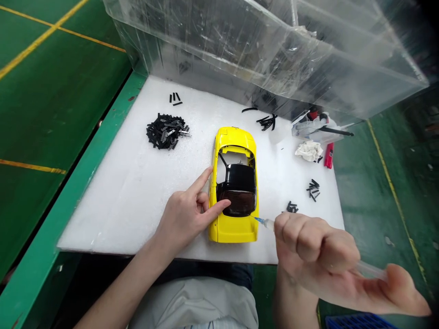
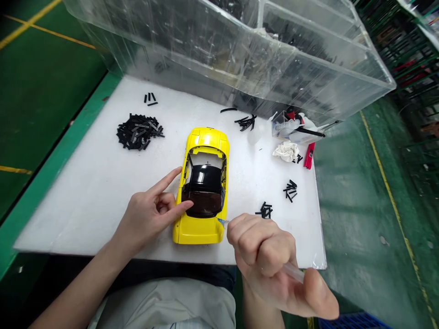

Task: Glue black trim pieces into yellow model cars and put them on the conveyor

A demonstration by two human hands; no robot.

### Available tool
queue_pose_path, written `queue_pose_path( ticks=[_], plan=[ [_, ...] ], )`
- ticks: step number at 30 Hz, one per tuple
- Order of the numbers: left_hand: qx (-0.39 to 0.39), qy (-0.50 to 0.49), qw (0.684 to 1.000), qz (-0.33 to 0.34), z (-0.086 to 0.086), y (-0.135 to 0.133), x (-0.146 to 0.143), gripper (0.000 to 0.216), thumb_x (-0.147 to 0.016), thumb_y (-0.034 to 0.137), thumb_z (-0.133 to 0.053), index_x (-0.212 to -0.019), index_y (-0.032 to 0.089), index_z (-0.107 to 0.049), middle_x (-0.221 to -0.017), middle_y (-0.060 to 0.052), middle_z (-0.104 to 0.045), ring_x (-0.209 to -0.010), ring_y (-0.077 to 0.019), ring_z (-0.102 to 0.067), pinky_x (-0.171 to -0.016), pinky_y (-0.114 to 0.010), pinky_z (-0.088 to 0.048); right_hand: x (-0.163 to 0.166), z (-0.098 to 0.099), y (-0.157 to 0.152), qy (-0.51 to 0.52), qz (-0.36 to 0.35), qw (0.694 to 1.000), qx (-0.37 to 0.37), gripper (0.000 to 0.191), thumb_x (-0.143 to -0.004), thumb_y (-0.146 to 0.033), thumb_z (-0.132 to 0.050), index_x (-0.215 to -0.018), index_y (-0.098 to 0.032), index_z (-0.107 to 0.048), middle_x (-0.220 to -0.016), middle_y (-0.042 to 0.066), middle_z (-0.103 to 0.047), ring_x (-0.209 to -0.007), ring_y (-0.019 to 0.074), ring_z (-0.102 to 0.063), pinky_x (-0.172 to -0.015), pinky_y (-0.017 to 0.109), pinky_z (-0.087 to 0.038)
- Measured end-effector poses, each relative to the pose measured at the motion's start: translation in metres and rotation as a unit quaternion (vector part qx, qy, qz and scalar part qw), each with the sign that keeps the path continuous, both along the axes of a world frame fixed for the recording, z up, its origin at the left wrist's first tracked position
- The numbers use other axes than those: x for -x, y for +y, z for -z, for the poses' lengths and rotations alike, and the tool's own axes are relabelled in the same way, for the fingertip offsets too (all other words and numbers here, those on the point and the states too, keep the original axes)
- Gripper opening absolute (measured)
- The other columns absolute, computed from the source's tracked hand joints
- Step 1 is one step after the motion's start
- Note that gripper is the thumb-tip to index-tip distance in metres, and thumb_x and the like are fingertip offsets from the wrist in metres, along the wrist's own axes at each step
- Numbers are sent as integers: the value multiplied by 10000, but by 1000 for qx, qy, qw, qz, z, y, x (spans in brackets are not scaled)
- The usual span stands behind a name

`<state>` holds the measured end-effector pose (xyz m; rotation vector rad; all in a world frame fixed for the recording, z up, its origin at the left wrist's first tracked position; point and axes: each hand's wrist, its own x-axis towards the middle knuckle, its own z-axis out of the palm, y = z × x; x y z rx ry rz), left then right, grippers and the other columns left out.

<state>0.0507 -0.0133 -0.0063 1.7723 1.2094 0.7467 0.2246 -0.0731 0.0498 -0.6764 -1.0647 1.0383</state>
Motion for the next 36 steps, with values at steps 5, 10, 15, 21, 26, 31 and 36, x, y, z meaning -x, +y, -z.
queue_pose_path(
  ticks=[5, 10, 15, 21, 26, 31, 36],
  plan=[
    [1, 4, 1000, 1, 0, 0, 0, 756, -867, 537, -589, -1458, 94, -428, -503, 96, -506, -445, -82, -442, -467, -192, -361, -1, 1, 0, -20, 0, 1000, 1, 484, -868, -510, -365, -582, -217, -106, -459, -71, -57, -365, 88, -39, -417, 260, -98],
    [-13, 5, 1000, 4, 1, 0, 1, 758, -877, 537, -580, -1455, 72, -424, -504, 98, -503, -440, -77, -436, -470, -190, -362, 0, -1, 0, -29, 5, 1000, 8, 490, -872, -497, -380, -578, -214, -109, -471, -68, -67, -368, 85, -57, -424, 262, -99],
    [-9, 15, 1000, 11, 0, 0, 1, 769, -884, 545, -560, -1453, 48, -415, -508, 99, -498, -442, -78, -436, -473, -189, -371, 3, -1, 2, -19, 9, 1000, 7, 476, -857, -481, -389, -587, -216, -100, -473, -70, -51, -379, 80, -35, -413, 256, -86],
    [-16, 19, 1000, 15, -2, 1, 0, 772, -889, 546, -544, -1455, 40, -409, -507, 101, -494, -437, -76, -433, -474, -187, -374, 2, -2, 1, -24, -1, 1000, 8, 486, -867, -479, -409, -593, -215, -107, -479, -66, -63, -376, 74, -47, -418, 258, -78],
    [-4, 14, 1000, 15, -1, 0, 0, 772, -884, 544, -554, -1462, 55, -404, -505, 104, -487, -440, -78, -433, -477, -192, -368, 3, -1, -2, -25, 0, 1000, 8, 457, -870, -447, -410, -581, -219, -138, -501, -65, -85, -402, 77, -51, -447, 265, -81],
    [31, 7, 999, 12, -1, 1, 2, 810, -869, 561, -564, -1477, 57, -380, -520, 98, -509, -463, -90, -458, -500, -207, -375, -7, 1, 3, -38, 17, 999, 4, 468, -869, -507, -387, -565, -213, -186, -507, -66, -106, -417, 82, -92, -460, 270, -145],
    [62, 12, 998, 12, 1, 2, 3, 793, -866, 570, -545, -1482, 97, -384, -531, 94, -531, -479, -108, -490, -519, -227, -379, -56, 16, 30, -103, 192, 975, 38, 557, -913, -622, -228, -549, -211, -318, -503, -50, -241, -450, 113, -264, -508, 291, -301]
  ],
)
